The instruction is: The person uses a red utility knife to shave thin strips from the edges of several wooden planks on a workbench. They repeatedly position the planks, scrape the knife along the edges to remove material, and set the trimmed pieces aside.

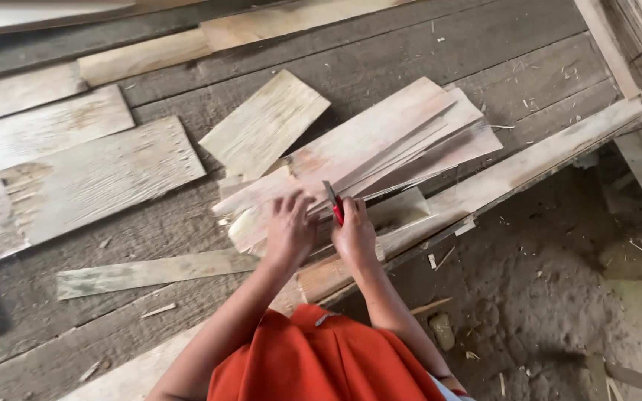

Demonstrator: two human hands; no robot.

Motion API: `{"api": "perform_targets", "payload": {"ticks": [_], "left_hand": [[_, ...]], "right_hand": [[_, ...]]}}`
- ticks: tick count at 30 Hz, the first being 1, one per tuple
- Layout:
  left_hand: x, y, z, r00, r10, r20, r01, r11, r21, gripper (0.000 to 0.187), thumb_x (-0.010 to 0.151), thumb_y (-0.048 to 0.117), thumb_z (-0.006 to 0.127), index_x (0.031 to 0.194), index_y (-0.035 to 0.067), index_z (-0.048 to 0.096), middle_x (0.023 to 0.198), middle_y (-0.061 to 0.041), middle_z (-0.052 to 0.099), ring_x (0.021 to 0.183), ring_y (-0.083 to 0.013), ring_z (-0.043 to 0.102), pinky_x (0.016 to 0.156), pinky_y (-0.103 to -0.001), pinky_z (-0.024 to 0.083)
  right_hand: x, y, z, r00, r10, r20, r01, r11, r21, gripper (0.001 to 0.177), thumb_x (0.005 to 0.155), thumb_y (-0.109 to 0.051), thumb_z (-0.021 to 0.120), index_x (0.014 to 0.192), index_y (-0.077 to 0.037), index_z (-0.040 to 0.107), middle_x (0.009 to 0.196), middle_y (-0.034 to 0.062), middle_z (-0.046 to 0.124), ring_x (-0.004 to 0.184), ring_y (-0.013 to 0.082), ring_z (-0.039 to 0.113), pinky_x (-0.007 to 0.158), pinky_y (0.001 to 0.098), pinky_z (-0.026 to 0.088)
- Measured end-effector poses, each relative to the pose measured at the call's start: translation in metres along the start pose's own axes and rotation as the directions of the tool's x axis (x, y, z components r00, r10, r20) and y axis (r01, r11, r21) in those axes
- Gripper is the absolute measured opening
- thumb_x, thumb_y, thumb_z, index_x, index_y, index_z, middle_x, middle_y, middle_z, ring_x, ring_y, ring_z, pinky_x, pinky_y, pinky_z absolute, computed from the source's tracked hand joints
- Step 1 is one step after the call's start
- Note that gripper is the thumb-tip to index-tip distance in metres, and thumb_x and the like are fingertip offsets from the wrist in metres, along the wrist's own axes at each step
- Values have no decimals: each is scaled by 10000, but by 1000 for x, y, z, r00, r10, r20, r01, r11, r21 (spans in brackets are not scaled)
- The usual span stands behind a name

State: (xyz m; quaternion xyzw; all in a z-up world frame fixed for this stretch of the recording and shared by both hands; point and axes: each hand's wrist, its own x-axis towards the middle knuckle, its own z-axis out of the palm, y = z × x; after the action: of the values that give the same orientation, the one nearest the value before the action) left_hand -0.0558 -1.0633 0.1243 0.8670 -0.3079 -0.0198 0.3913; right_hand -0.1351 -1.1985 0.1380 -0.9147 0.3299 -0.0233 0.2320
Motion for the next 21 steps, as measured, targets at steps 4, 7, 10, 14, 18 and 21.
{"api": "perform_targets", "payload": {"ticks": [4, 7, 10, 14, 18, 21], "left_hand": [[49, 43, -4, 965, -168, 203, 131, 974, 184, 662, 880, 398, 727, 1464, 162, 525, 1657, -207, 216, 1462, -564, 229, 1133, -724, 285], [66, 34, 15, 923, -274, 271, 190, 935, 299, 856, 808, 519, 763, 1535, 188, 455, 1667, -233, 209, 1461, -538, 294, 1126, -781, 190], [77, 5, 34, 923, -295, 246, 199, 915, 350, 811, 702, 525, 835, 1413, 287, 525, 1508, -91, 432, 1381, -444, 418, 1081, -808, 253], [82, -9, 39, 892, -331, 309, 203, 902, 380, 640, 824, 627, 640, 1395, 355, 541, 1493, 75, 497, 1377, -327, 470, 1107, -641, 375], [93, 31, -8, 820, -368, 439, 258, 921, 292, 703, 842, 658, 610, 1476, 380, 488, 1571, 60, 451, 1453, -355, 387, 1132, -675, 322], [94, 22, 0, 797, -347, 495, 147, 906, 397, 1068, 643, 786, 722, 1561, 413, 323, 1664, 39, 252, 1489, -380, 289, 1138, -718, 279]], "right_hand": [[41, 45, -12, 997, 66, 25, -68, 995, 78, 228, 900, -236, 616, 1073, -110, 539, 1023, 150, 602, 947, 486, 690, 806, 608, 587], [54, 67, -11, 988, 114, 103, -126, 985, 120, 247, 887, -306, 627, 1049, -149, 527, 973, 133, 635, 963, 449, 702, 847, 595, 572], [63, 67, -11, 974, 149, 169, -188, 950, 249, 237, 872, -288, 628, 1049, -164, 531, 943, 126, 678, 987, 423, 704, 858, 565, 564], [64, 54, -17, 978, 139, 157, -183, 930, 320, 222, 830, -209, 595, 1041, -151, 560, 918, 174, 695, 977, 429, 704, 871, 545, 546], [71, 35, -40, 988, 93, 119, -134, 905, 404, 173, 820, -186, 596, 984, -137, 573, 891, 183, 703, 946, 423, 711, 862, 522, 541], [76, 32, -43, 996, 36, 86, -68, 909, 411, 165, 812, -166, 592, 968, -115, 581, 868, 206, 700, 925, 432, 710, 847, 539, 534]]}}
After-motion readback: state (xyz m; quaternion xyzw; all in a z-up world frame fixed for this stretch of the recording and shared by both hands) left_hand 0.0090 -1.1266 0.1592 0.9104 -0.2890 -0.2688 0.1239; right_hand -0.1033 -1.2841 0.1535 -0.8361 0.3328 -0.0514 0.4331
